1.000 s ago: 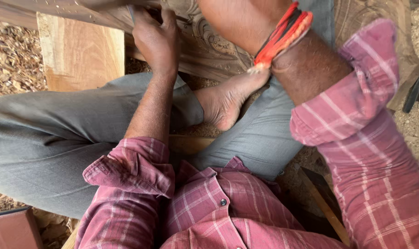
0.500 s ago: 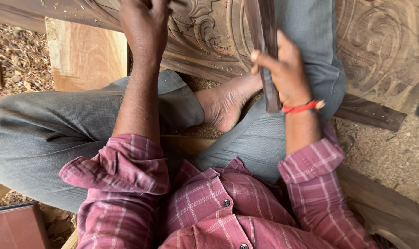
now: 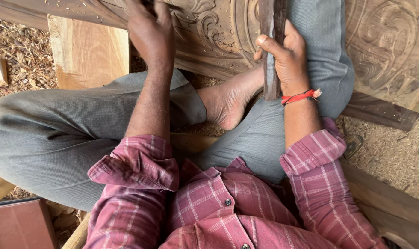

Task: The person sits cross-legged on the floor and carves intricate floral patterns into a large wooden panel using a chisel and a wooden mallet. They repeatedly strike the chisel to shape the wood and occasionally pause to clear away wood shavings.

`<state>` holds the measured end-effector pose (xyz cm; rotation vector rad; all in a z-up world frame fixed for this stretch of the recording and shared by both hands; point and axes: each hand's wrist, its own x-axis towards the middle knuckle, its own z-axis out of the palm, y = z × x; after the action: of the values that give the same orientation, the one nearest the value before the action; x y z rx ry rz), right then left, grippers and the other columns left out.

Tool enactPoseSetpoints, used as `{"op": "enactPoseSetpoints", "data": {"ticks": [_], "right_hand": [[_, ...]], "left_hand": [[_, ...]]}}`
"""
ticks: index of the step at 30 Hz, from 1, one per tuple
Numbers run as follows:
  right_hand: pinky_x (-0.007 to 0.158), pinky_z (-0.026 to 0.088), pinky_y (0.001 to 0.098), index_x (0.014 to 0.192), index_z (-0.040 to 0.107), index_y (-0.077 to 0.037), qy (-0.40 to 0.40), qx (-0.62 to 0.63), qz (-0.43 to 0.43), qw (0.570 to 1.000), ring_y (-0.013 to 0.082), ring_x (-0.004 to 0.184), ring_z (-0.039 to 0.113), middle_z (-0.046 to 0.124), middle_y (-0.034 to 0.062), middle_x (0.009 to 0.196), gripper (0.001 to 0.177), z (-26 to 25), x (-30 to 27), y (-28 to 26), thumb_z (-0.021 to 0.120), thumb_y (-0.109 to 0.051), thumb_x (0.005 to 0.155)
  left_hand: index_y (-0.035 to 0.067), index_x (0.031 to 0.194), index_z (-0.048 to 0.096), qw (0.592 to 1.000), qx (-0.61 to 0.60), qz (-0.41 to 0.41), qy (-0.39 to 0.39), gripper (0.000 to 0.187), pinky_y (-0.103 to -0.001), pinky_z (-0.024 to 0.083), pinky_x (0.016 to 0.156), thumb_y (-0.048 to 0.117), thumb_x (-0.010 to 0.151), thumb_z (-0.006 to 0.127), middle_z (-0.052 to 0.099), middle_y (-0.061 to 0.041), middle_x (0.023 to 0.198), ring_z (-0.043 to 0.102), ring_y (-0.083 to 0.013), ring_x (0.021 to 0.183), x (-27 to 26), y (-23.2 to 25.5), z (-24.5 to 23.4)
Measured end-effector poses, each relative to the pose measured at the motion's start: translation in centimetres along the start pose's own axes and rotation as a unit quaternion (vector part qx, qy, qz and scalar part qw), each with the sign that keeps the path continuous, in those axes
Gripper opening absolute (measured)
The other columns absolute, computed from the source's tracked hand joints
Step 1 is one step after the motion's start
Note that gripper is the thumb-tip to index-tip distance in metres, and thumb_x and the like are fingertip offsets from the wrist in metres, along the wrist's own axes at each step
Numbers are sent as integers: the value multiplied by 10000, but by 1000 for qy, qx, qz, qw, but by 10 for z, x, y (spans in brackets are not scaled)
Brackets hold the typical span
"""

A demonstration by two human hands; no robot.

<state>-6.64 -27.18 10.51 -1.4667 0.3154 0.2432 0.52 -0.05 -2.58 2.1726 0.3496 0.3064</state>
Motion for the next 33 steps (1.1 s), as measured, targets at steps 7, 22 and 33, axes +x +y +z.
{"op": "enactPoseSetpoints", "data": {"ticks": [7, 22, 33], "right_hand": [[717, 557, 259, 1282, 620, -10, 2, -6, -1, 1000, 126, 786, 649, 676, 40, 1031, 377, 8, 1, -4, 774, -146, 965], [728, 567, 273, 1268, 626, -18, -9, -26, -17, 999, 129, 795, 657, 680, 38, 1025, 381, 2, 2, 4, 794, -175, 965], [741, 579, 275, 1276, 620, -9, -17, -26, -28, 999, 119, 806, 658, 684, 36, 1046, 368, 0, 3, 8, 791, -151, 982]], "left_hand": [[41, 1028, 568, 986, -165, -2, 40, 174, -241, 649, 605, 185, 1084, 649, 704, -24, 775, 775, -82, 680, 8, -2, -12], [24, 905, 542, 995, -78, 67, 7, 304, -320, 509, 554, 235, 1066, 690, 615, -43, 686, 612, -137, 579, -9, 13, -6], [68, 897, 539, 997, -34, 64, -6, 310, -279, 418, 487, 265, 1089, 680, 498, 10, 647, 484, -86, 531, -10, 3, 2]]}}
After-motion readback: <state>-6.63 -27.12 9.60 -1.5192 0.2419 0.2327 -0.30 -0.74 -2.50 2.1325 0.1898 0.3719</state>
